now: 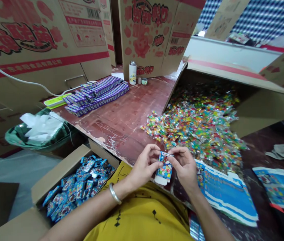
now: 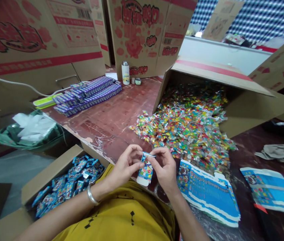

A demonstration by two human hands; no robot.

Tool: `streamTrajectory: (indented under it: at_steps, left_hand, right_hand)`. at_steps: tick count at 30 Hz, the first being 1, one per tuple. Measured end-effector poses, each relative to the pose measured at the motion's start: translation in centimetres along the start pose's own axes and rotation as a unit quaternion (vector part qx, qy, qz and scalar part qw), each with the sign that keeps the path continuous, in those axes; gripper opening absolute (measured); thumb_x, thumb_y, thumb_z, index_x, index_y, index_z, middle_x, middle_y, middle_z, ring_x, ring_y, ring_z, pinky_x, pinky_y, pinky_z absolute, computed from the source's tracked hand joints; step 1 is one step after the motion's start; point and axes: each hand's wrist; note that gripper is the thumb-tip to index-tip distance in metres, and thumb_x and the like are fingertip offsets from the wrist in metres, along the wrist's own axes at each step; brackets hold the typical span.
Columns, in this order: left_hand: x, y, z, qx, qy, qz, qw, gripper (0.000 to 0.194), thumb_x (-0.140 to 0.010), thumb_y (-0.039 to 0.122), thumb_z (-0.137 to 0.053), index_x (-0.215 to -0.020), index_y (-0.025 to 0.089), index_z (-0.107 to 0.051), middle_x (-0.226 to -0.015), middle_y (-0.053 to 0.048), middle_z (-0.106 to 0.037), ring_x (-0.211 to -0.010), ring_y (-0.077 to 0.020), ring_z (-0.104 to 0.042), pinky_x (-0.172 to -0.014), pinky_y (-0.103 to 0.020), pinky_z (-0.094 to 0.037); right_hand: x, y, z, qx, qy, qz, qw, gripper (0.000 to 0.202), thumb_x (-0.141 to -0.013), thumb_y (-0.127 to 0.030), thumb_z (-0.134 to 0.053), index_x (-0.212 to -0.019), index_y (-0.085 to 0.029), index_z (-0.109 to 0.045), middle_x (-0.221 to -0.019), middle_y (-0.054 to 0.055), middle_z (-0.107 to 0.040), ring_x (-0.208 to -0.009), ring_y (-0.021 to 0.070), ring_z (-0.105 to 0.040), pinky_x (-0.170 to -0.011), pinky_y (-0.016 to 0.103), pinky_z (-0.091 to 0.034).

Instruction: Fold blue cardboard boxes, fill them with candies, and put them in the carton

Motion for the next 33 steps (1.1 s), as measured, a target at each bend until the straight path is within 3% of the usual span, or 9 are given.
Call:
streamTrajectory:
  at_steps: [4,9,13,19,24,26,29,31,33]
  left_hand:
    - [0.4,0.0,0.3,-0.029,-0.008,0.013,0.999,0.035,-0.083,0.011,-0.06,-0.111,0.022,-0.042,-0.106,-0.004,-0.057,-0.076,-0.0093,-0.06,-0.063,-0.02,-0.048]
    - [0.8,0.7,0.8,-0.068,-0.043,-0.019,0.997,0.044,-0.086,0.01,-0.055,-0.126,0.023,-0.042,-0.116,-0.007,-0.059,-0.106,-0.0181,-0.06,-0.091,-0.032,-0.049]
    - [0.9,1.0,0.9,-0.085,-0.06,-0.019,0.994,0.053,-0.086,0.009,-0.055,-0.135,0.024,-0.042,-0.121,-0.008,-0.059,-0.107,-0.0188,-0.059,-0.093,-0.033,-0.049]
    - [0.9,0.8,0.7,-0.079,-0.02,0.014,0.997,0.04,-0.083,0.012,-0.059,-0.122,0.02,-0.058,-0.11,-0.006,-0.064,-0.095,-0.0169,-0.061,-0.083,-0.028,-0.049]
    - [1.0,0.0,1.5,-0.043,0.001,0.042,0.998,0.028,-0.077,0.015,-0.067,-0.104,0.016,-0.06,-0.095,-0.004,-0.064,-0.086,-0.0143,-0.061,-0.078,-0.025,-0.049]
    - [0.9,-0.5,2.2,-0.045,0.023,0.058,0.997,0.025,-0.073,0.019,-0.073,-0.092,0.015,-0.056,-0.086,-0.001,-0.062,-0.078,-0.0117,-0.06,-0.071,-0.023,-0.049]
    - [0.7,-1.0,3.2,-0.051,0.065,0.079,0.993,0.033,-0.072,0.029,-0.075,-0.084,0.017,-0.047,-0.076,0.003,-0.057,-0.066,-0.0093,-0.057,-0.059,-0.02,-0.048]
    - [0.6,-1.1,3.8,-0.035,0.085,0.105,0.99,0.038,-0.072,0.034,-0.074,-0.092,0.018,-0.046,-0.08,0.002,-0.057,-0.065,-0.0102,-0.057,-0.054,-0.021,-0.05]
    - [0.6,-0.8,4.1,-0.004,0.099,0.128,0.987,0.048,-0.071,0.034,-0.074,-0.106,0.019,-0.045,-0.094,-0.002,-0.058,-0.073,-0.0132,-0.061,-0.058,-0.026,-0.055]
  right_hand:
    - [-0.7,-0.6,0.4,-0.011,-0.059,-0.039,0.997,0.013,-0.083,-0.028,-0.069,-0.079,-0.021,-0.059,-0.082,0.0,-0.057,-0.08,0.0149,-0.055,-0.074,0.026,-0.045]
    - [-1.4,-1.0,1.1,0.015,-0.087,-0.139,0.986,0.016,-0.078,-0.031,-0.075,-0.079,-0.02,-0.064,-0.079,0.001,-0.061,-0.074,0.0146,-0.056,-0.069,0.026,-0.044]
    - [-1.8,-1.0,1.4,0.032,-0.098,-0.138,0.985,0.021,-0.08,-0.033,-0.073,-0.069,-0.019,-0.062,-0.071,0.0,-0.059,-0.068,0.0142,-0.054,-0.064,0.027,-0.042]
    - [-0.1,-2.1,0.5,0.157,-0.079,-0.008,0.984,0.018,-0.089,-0.029,-0.062,-0.073,-0.02,-0.063,-0.088,0.004,-0.062,-0.082,0.0172,-0.058,-0.072,0.028,-0.046]
    - [1.0,-1.2,2.0,0.178,-0.156,-0.024,0.971,0.018,-0.092,-0.034,-0.055,-0.101,-0.024,-0.068,-0.11,0.008,-0.062,-0.098,0.0214,-0.06,-0.073,0.03,-0.052]
    - [0.0,0.0,3.5,0.237,-0.128,-0.02,0.963,0.022,-0.092,-0.036,-0.054,-0.104,-0.024,-0.067,-0.107,0.008,-0.064,-0.093,0.022,-0.062,-0.071,0.032,-0.053]
    - [-2.2,2.3,5.3,0.389,-0.067,0.034,0.918,0.024,-0.087,-0.033,-0.06,-0.109,-0.024,-0.065,-0.102,0.008,-0.066,-0.088,0.0247,-0.062,-0.076,0.04,-0.052]
    - [-3.6,3.6,5.6,0.456,-0.116,0.09,0.878,0.026,-0.082,-0.025,-0.065,-0.109,-0.026,-0.066,-0.105,0.007,-0.067,-0.097,0.0277,-0.059,-0.084,0.044,-0.049]
    - [-4.6,4.4,5.3,0.466,-0.154,0.127,0.862,0.022,-0.081,-0.021,-0.065,-0.102,-0.027,-0.068,-0.105,0.007,-0.068,-0.102,0.0278,-0.057,-0.087,0.044,-0.047]
Point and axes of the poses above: each hand's wrist, its own x-axis away from the middle knuckle, its own z-axis out of the back of the hand, y = z × x
